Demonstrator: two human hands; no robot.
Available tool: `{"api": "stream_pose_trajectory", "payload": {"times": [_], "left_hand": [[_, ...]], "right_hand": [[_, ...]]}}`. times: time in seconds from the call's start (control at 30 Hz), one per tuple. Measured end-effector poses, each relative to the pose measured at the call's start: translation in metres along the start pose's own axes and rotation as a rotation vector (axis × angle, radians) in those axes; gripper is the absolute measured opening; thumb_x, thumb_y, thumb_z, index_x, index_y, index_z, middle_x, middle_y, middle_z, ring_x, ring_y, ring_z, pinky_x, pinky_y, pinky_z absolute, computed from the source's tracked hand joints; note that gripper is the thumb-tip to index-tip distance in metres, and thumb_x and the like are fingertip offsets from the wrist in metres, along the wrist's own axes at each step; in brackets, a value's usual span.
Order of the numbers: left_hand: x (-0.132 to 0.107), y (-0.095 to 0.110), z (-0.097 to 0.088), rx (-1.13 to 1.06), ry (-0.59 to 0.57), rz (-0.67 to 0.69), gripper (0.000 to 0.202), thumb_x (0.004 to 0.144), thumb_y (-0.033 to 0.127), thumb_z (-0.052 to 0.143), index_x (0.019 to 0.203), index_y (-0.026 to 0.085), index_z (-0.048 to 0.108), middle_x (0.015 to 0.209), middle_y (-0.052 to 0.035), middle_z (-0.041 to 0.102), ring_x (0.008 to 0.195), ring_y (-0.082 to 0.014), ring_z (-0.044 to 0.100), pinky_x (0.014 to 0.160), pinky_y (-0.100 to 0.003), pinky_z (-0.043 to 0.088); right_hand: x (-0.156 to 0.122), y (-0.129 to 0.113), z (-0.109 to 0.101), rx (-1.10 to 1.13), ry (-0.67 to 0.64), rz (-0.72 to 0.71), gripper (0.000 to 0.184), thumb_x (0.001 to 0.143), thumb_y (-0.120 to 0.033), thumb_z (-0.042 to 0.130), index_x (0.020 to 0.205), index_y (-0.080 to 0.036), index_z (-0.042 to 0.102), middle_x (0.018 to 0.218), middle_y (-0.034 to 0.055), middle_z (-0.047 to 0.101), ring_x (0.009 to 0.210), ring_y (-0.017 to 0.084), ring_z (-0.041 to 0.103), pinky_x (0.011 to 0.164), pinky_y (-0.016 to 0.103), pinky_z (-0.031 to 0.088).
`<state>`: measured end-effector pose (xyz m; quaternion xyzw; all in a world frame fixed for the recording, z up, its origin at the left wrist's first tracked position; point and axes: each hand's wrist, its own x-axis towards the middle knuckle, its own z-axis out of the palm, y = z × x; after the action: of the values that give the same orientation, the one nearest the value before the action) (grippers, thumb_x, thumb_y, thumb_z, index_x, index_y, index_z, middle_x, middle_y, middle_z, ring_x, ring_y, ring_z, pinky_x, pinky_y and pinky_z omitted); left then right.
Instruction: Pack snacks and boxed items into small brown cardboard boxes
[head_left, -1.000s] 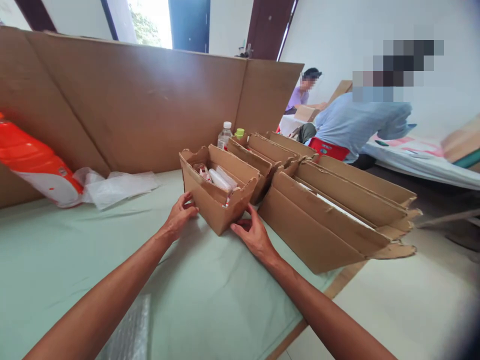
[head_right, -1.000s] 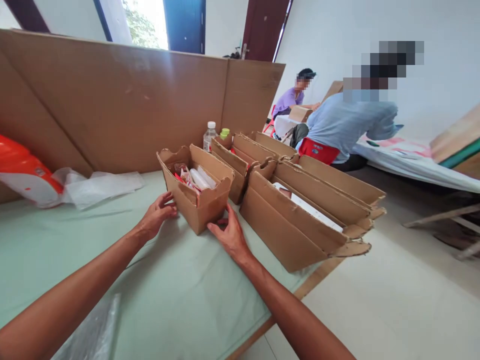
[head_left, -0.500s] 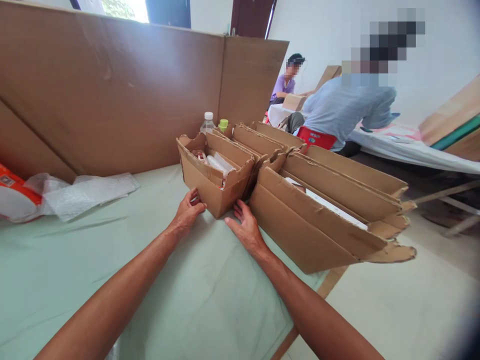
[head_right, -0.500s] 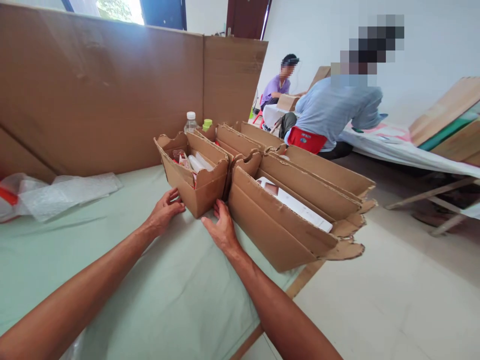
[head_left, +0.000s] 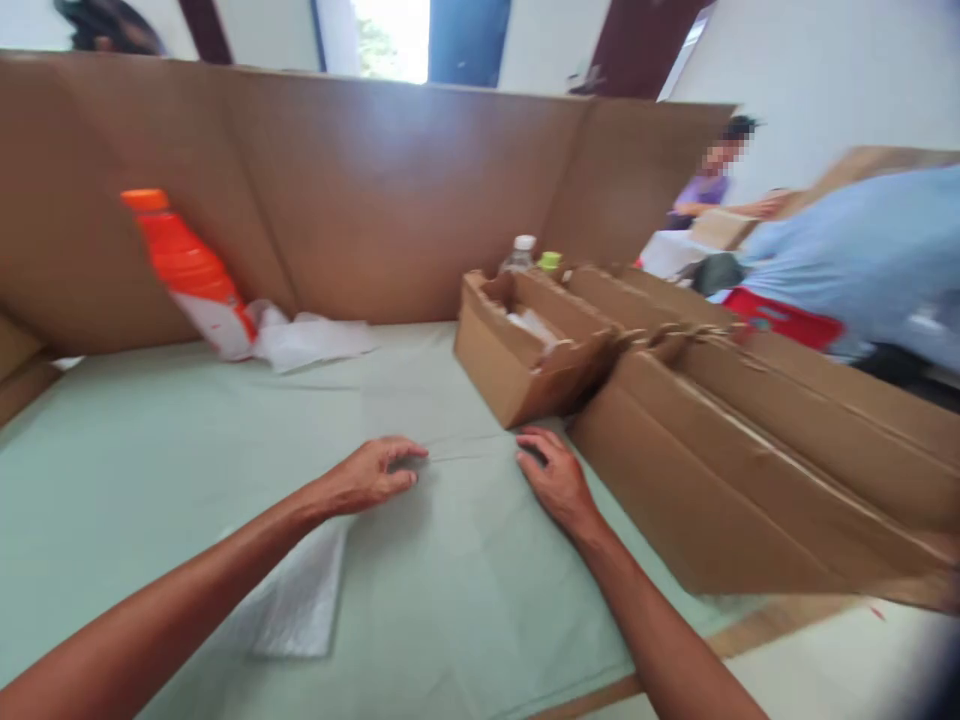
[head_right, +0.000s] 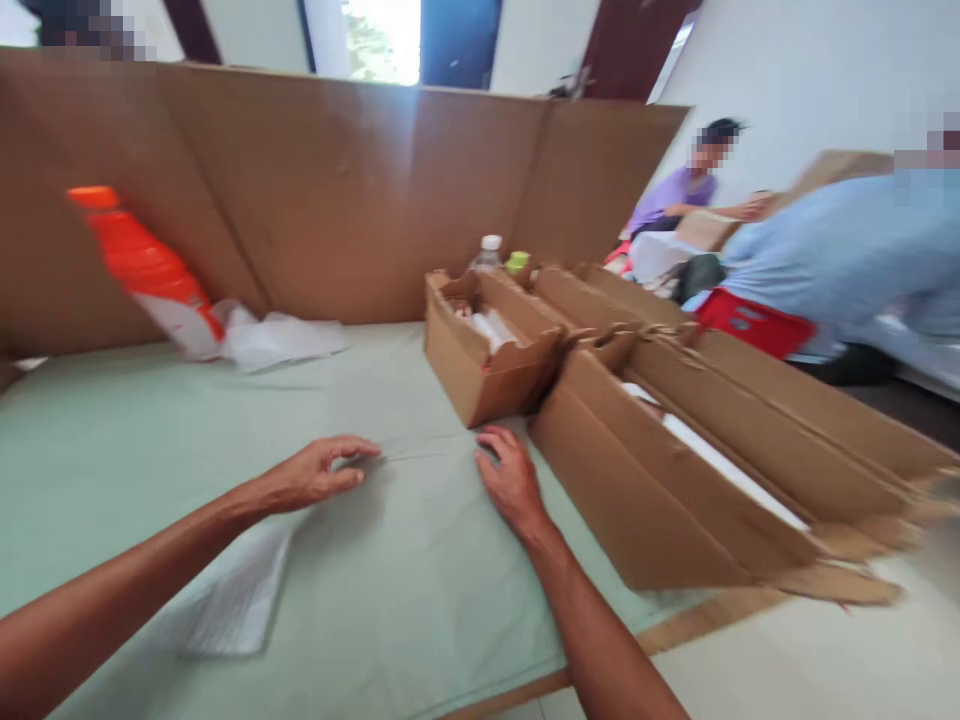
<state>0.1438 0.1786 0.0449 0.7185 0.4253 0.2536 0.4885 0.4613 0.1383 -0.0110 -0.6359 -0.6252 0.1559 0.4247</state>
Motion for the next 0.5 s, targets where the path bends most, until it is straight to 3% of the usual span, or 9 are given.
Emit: {"api": "stream_pose_trajectory", "payload": {"times": [0.17, 0.27, 0.37, 0.5], "left_hand": [[-0.060, -0.036, -0.091, 0.160, 0.311, -0.153, 0.046, 0.073, 0.040, 0.063, 0.113, 0.019, 0.074, 0.120, -0.0075, 0.074, 0.107, -0.0269, 0.068, 0.098, -0.041, 0.051], [-0.084, -0.070, -0.133, 0.243, 0.477, -0.207, 0.042, 0.073, 0.036, 0.058, 0.107, 0.017, 0.074, 0.111, -0.0083, 0.076, 0.099, -0.0256, 0.069, 0.095, -0.040, 0.053], [-0.092, -0.100, -0.155, 0.331, 0.623, -0.200, 0.033, 0.070, 0.028, 0.056, 0.097, 0.019, 0.074, 0.102, -0.0074, 0.076, 0.100, -0.0271, 0.067, 0.099, -0.044, 0.051], [-0.094, -0.124, -0.159, 0.429, 0.736, -0.124, 0.028, 0.070, 0.020, 0.055, 0.091, 0.022, 0.073, 0.110, -0.0083, 0.074, 0.114, -0.0289, 0.061, 0.110, -0.048, 0.042]], "right_hand": [[0.009, 0.012, 0.010, -0.304, -0.050, -0.163, 0.030, 0.083, -0.039, 0.052, 0.093, -0.020, 0.073, 0.116, 0.0138, 0.072, 0.109, 0.032, 0.064, 0.101, 0.054, 0.046], [0.007, 0.000, 0.021, -0.365, -0.071, -0.175, 0.032, 0.083, -0.043, 0.052, 0.095, -0.021, 0.073, 0.118, 0.0134, 0.072, 0.111, 0.033, 0.065, 0.101, 0.054, 0.046], [-0.013, -0.042, 0.047, -0.287, -0.233, -0.243, 0.034, 0.085, -0.046, 0.057, 0.103, -0.022, 0.072, 0.126, 0.0122, 0.070, 0.118, 0.032, 0.063, 0.103, 0.050, 0.047], [-0.052, -0.123, 0.104, -0.169, -0.450, -0.409, 0.049, 0.089, -0.045, 0.062, 0.131, -0.021, 0.061, 0.133, 0.0125, 0.066, 0.120, 0.029, 0.061, 0.100, 0.047, 0.048]]}}
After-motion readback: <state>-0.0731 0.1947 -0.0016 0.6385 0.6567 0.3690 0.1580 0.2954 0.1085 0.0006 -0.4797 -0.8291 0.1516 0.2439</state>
